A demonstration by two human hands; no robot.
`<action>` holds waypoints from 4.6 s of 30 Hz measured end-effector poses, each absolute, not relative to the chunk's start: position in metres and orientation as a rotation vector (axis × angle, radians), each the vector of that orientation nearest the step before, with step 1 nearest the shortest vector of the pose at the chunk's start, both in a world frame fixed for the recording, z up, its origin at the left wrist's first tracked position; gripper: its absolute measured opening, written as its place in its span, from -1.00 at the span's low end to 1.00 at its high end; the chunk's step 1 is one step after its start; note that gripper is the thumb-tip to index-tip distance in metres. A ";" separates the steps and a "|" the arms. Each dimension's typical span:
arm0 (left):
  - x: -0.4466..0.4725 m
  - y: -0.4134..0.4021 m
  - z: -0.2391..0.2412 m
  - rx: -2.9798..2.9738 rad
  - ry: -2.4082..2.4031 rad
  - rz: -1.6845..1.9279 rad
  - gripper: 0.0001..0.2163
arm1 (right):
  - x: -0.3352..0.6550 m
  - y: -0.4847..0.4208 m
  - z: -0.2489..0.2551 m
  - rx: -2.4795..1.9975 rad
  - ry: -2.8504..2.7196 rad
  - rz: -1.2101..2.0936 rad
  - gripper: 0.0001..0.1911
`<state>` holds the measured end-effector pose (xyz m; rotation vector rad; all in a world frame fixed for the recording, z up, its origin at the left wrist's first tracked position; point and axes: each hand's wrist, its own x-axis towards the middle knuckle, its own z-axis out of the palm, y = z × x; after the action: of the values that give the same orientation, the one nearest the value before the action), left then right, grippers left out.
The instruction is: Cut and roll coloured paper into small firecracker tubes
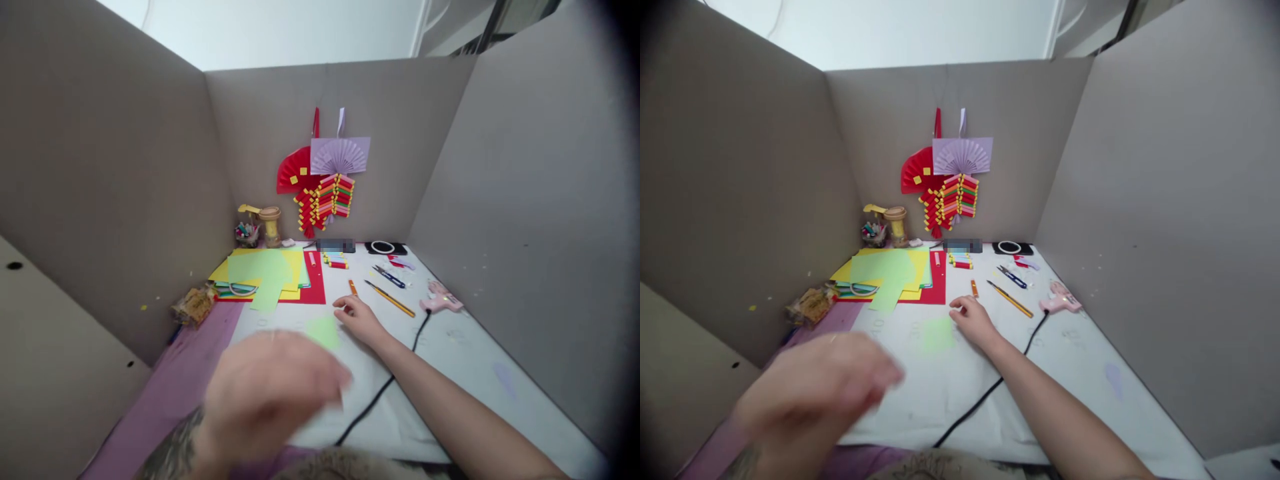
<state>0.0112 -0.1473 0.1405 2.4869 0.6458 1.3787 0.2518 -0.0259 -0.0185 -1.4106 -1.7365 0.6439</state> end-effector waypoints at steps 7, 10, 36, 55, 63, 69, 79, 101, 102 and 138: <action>-0.018 -0.008 0.048 2.561 1.762 0.509 -0.80 | 0.253 -0.018 -0.010 -1.461 -1.982 0.645 -0.86; -0.040 0.031 0.021 2.644 1.834 0.373 -0.74 | 0.241 0.000 -0.005 -1.460 -2.142 0.571 -0.84; -0.114 0.055 0.033 1.818 2.138 1.734 -0.72 | 0.014 0.084 -0.002 -1.220 -2.341 0.372 -0.83; 0.039 0.018 0.056 2.288 1.370 1.049 -0.77 | 0.265 -0.031 0.020 -1.177 -1.385 1.018 -0.75; 0.058 0.007 0.028 2.340 0.888 0.957 -0.80 | 0.251 -0.031 0.003 -1.163 -1.771 0.563 -0.86; 0.031 0.031 0.022 1.589 1.240 1.373 -0.72 | 0.240 -0.052 0.001 -1.285 -2.089 0.392 -0.57; 0.032 0.029 0.019 1.283 1.008 1.315 -0.70 | 0.222 -0.082 -0.012 -1.291 -2.690 0.598 -0.19; 0.064 -0.007 0.019 1.658 0.841 0.839 -0.78 | 0.265 -0.035 0.002 -1.130 -1.713 0.112 -0.75; 0.064 -0.007 0.018 1.661 0.833 0.828 -0.77 | 0.264 -0.035 0.002 -1.141 -1.723 0.101 -0.72; 0.064 -0.007 0.014 1.546 0.696 0.854 -0.77 | 0.260 -0.039 0.005 -1.047 -1.658 -0.099 -0.76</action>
<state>0.0640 -0.0069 0.0137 1.5461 0.6957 0.8536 0.2602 -0.0385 0.0055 -1.0470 -1.6581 -0.0985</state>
